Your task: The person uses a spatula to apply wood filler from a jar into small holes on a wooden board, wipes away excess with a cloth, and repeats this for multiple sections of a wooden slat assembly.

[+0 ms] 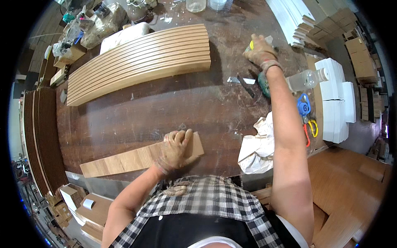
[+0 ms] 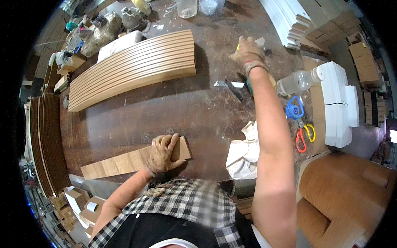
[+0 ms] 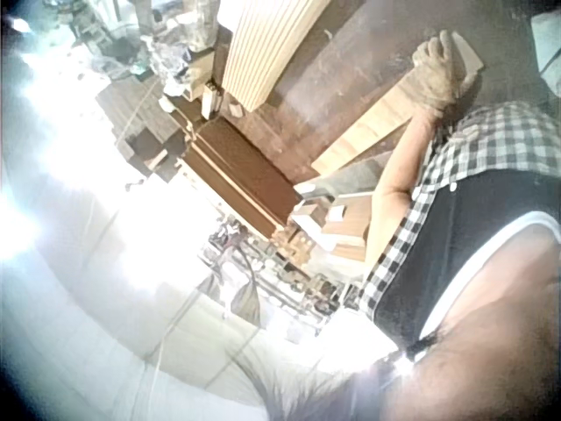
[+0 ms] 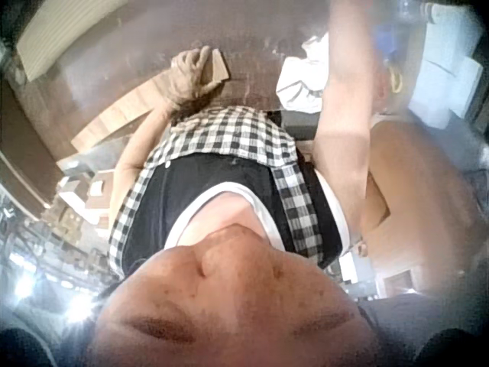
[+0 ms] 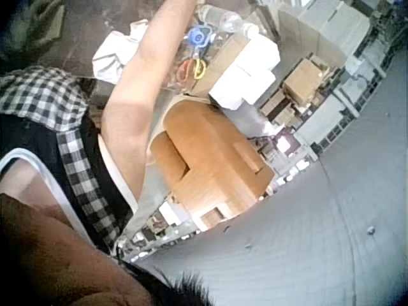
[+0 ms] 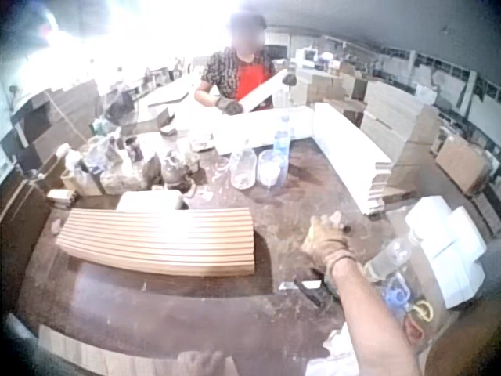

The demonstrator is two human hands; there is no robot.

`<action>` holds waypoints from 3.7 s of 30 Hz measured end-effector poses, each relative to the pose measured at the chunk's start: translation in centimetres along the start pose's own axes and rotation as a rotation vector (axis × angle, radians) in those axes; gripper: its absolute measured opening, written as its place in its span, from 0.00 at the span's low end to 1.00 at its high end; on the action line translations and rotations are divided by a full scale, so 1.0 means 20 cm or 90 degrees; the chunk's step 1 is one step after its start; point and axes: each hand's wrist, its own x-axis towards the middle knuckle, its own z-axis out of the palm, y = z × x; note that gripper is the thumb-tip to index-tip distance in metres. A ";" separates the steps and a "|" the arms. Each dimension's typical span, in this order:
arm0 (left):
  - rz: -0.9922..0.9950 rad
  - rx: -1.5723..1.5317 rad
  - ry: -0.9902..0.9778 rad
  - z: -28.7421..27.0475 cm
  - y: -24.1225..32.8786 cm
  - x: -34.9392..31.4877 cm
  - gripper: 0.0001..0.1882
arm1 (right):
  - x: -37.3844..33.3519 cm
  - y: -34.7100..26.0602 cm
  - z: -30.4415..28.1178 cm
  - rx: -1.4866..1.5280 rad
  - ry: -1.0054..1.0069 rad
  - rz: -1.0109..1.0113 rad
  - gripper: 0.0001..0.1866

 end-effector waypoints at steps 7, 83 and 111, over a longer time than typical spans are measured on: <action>0.042 0.009 0.021 -0.04 -0.01 0.02 0.45 | -0.04 0.03 -0.06 0.138 0.015 -0.071 0.29; -0.065 -0.406 0.207 -0.22 -0.11 0.26 0.38 | -0.98 -0.57 -0.51 0.446 -0.201 -0.338 0.12; -0.104 -0.521 0.256 -0.13 -0.12 0.23 0.35 | -0.91 -0.61 -0.39 0.564 -0.369 -0.400 0.07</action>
